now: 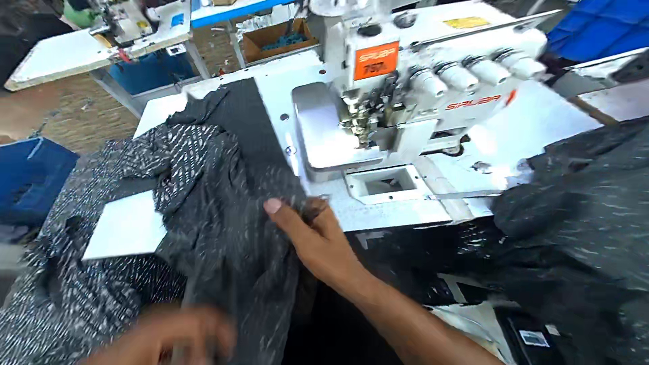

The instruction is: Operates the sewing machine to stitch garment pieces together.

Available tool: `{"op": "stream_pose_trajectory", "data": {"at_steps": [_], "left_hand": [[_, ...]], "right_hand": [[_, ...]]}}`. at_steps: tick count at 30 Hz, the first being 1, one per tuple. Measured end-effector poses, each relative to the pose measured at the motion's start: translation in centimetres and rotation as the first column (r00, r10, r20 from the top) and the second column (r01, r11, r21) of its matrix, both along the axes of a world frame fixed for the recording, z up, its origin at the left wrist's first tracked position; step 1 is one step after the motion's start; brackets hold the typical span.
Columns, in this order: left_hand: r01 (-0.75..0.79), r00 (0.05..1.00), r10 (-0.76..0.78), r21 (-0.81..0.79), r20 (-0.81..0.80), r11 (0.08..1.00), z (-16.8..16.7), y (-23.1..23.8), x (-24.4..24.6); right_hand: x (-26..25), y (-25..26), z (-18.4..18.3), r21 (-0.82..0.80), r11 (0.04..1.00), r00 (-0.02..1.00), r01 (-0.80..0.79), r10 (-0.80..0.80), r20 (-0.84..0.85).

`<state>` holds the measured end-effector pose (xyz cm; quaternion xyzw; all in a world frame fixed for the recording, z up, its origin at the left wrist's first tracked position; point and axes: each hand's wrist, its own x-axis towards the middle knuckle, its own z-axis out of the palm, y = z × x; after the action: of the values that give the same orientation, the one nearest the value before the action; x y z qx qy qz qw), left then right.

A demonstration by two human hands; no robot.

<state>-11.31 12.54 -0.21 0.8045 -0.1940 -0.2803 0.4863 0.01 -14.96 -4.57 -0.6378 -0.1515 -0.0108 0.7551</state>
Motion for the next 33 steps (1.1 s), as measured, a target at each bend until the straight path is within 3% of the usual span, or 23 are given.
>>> {"op": "stream_pose_trajectory", "data": {"at_steps": [1,2,3,4,6,8,9,10,13,15,17,19,21,23,24,25,28,31,33], "left_hand": [[-0.213,0.946,0.178,0.106,0.270,0.971,0.1,0.2,3.4],[-0.442,0.798,0.316,0.143,0.513,0.885,-0.4,0.3,6.6],[-0.598,0.668,0.399,0.135,0.628,0.790,-1.1,0.7,9.8],[-0.678,0.608,0.428,0.158,0.668,0.718,-1.8,1.5,12.7],[-0.710,0.634,0.452,0.242,0.627,0.661,-3.3,2.8,17.3],[-0.650,0.720,0.376,0.379,0.584,0.658,-4.9,3.4,20.1],[-0.620,0.748,0.317,0.443,0.583,0.647,-5.5,3.7,21.0],[-0.609,0.750,0.274,0.466,0.602,0.642,-5.9,4.0,21.6],[-0.685,0.659,0.358,0.330,0.661,0.650,-5.2,4.6,22.1],[-0.747,0.593,0.520,0.180,0.614,0.640,-4.5,5.0,21.7],[-0.807,0.500,0.684,0.000,0.531,0.591,-3.2,5.9,20.2],[-0.866,0.323,0.810,-0.191,0.490,0.462,-1.6,8.4,18.9],[-0.911,0.075,0.898,-0.337,0.434,0.239,-1.9,13.0,17.5],[-0.930,-0.104,0.872,-0.357,0.478,0.085,-2.5,16.9,15.5],[-0.937,-0.140,0.827,-0.344,0.544,0.068,-2.7,17.8,14.9],[-0.952,-0.108,0.767,-0.287,0.632,0.102,-2.7,18.0,14.5],[-0.938,0.161,0.479,-0.017,0.863,0.347,-1.8,14.9,16.2],[-0.811,0.498,0.421,0.236,0.758,0.535,-2.0,8.6,23.1],[-0.729,0.630,0.414,0.316,0.657,0.607,-3.2,5.7,27.6]], "right_hand": [[-0.1,0.4,0.2,-0.068,0.995,0.976,0.068,-0.052,0.213],[-0.5,0.7,0.0,-0.144,0.982,0.916,0.120,-0.053,0.398],[-1.6,0.8,-0.6,-0.236,0.963,0.858,0.131,0.010,0.514],[-3.4,0.7,-1.6,-0.332,0.938,0.818,0.100,0.113,0.565],[-7.6,-0.3,-3.9,-0.520,0.853,0.770,-0.050,0.365,0.524],[-9.5,-1.4,-5.3,-0.665,0.682,0.754,-0.305,0.599,0.269],[-9.5,-1.9,-5.7,-0.690,0.618,0.738,-0.376,0.650,0.181],[-9.1,-2.3,-5.7,-0.695,0.623,0.756,-0.360,0.631,0.175],[-5.9,-3.4,-3.7,-0.682,0.729,0.902,-0.056,0.330,0.278],[-2.4,-3.3,-3.7,-0.742,0.639,0.905,0.202,0.166,0.390],[0.2,-2.7,-4.7,-0.822,0.490,0.877,0.290,0.207,0.433],[1.3,-1.9,-6.0,-0.843,0.410,0.847,0.349,0.246,0.471],[1.2,-1.8,-6.6,-0.838,0.408,0.843,0.363,0.241,0.482],[1.3,-2.1,-6.6,-0.831,0.439,0.852,0.342,0.227,0.471],[1.5,-2.2,-6.6,-0.831,0.450,0.861,0.328,0.219,0.459],[1.8,-2.3,-6.5,-0.833,0.451,0.868,0.321,0.213,0.449],[2.9,-1.5,-6.4,-0.850,0.400,0.867,0.342,0.215,0.449],[3.8,-0.6,-6.6,-0.845,0.347,0.853,0.407,0.185,0.487],[3.3,-0.7,-6.9,-0.831,0.347,0.849,0.435,0.148,0.506]]}}
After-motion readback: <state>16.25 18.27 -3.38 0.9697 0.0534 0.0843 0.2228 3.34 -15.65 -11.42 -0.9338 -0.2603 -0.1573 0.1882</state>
